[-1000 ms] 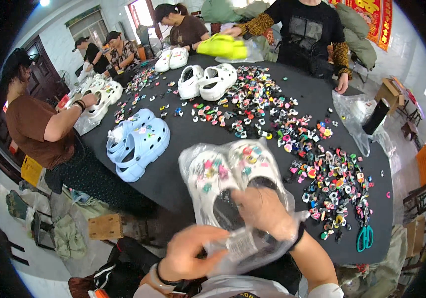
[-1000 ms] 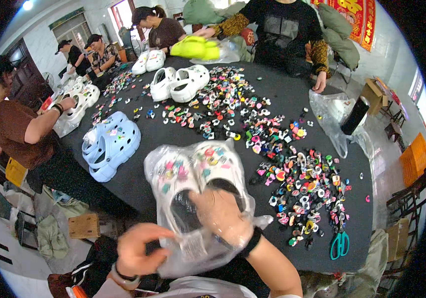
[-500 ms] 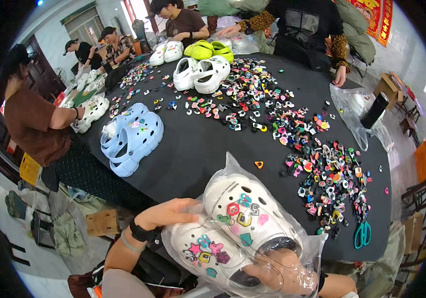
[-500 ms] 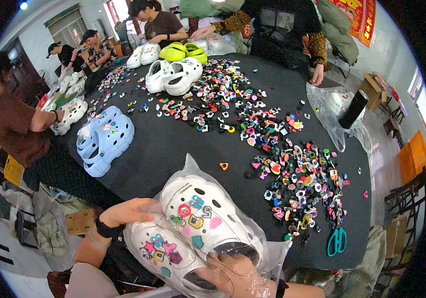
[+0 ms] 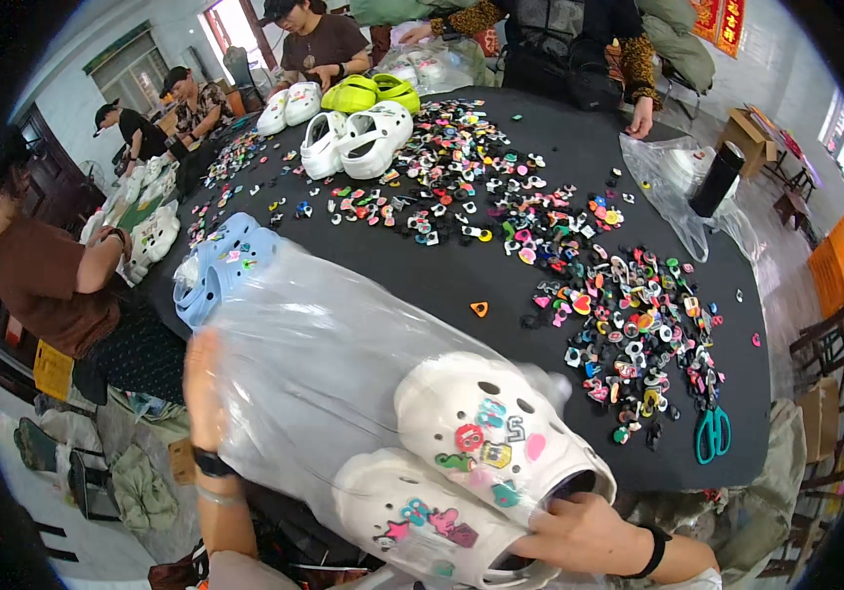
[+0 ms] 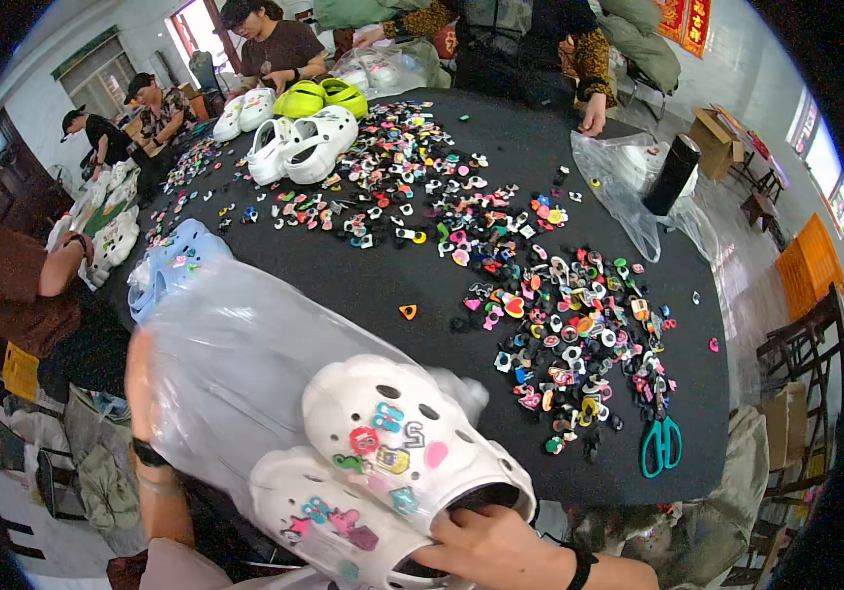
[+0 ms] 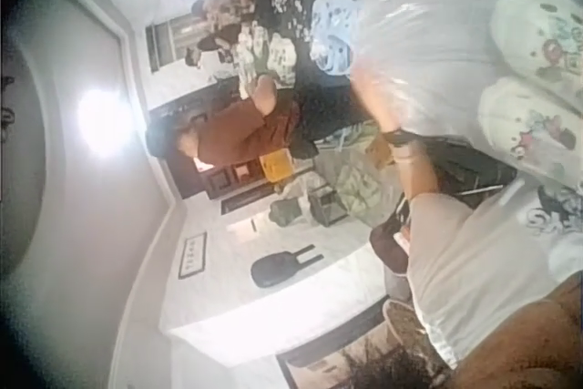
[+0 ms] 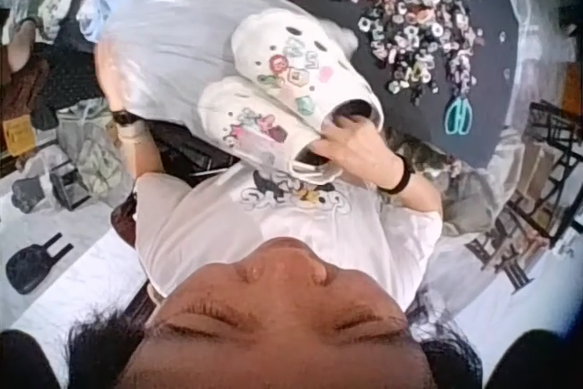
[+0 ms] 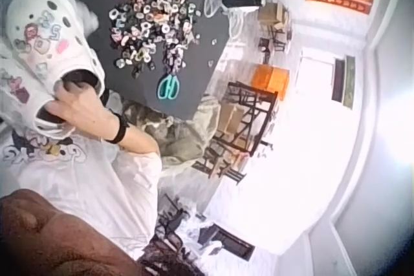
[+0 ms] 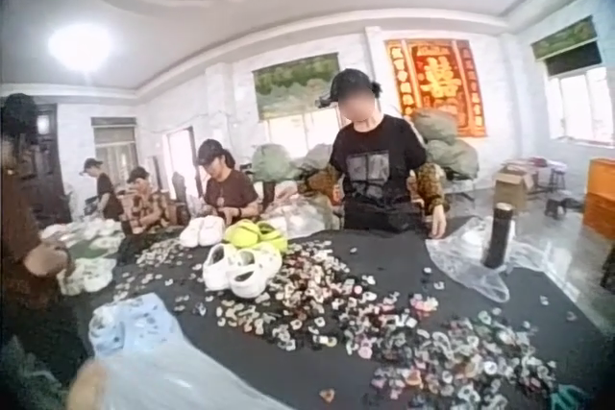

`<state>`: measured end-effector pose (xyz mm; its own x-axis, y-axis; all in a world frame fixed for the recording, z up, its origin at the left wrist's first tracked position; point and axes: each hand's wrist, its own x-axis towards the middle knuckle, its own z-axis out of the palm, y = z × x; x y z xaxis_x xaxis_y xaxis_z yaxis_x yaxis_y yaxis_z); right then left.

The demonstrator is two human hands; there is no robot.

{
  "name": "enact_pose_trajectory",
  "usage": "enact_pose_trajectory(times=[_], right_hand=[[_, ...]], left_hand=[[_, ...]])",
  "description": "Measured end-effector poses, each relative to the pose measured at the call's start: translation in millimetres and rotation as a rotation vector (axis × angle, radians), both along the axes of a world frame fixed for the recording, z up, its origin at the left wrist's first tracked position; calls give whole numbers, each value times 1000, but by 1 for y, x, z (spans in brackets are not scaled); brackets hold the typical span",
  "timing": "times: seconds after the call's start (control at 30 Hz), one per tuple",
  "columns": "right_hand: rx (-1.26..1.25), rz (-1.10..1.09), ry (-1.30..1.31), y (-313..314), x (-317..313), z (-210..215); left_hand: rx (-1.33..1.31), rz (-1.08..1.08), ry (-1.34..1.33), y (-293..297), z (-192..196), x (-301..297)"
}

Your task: Placing decorative plastic charms into the holes of foam clog shoes.

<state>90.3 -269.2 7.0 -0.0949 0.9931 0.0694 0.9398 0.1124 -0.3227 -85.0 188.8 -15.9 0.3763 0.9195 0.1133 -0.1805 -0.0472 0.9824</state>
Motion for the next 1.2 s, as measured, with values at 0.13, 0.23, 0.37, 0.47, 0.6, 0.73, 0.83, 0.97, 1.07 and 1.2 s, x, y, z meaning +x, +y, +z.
enact_pose_trajectory(times=[0.13, 0.23, 0.37, 0.47, 0.6, 0.73, 0.83, 0.97, 1.07, 1.2], right_hand=[[28, -139, 7, -12, 8, 0], [15, -216, 52, -10, 11, 13], [150, -340, 234, 22, 31, 21], [228, -367, 205, 77, 41, 31], [256, -456, 128, 151, 51, 6], [253, -470, 57, 195, 47, -23], [240, -462, 11, 200, 31, -17], [316, -418, -42, 169, 15, 40], [341, 20, 402, 159, 2, 59], [384, 174, 534, 182, -53, 6]], left_hand=[[668, -1, 485, 45, 27, -58], [920, 216, 469, 38, 29, -117], [903, 298, 369, 23, 10, -181], [794, 465, 145, -21, 0, -191], [795, 360, 205, -25, -5, -165], [775, 290, 292, -46, -5, -158], [736, 249, 364, -61, -12, -155], [673, 226, 470, -86, -18, -151], [627, 172, 541, -105, -16, -142], [600, 39, 616, -114, -8, -117]])
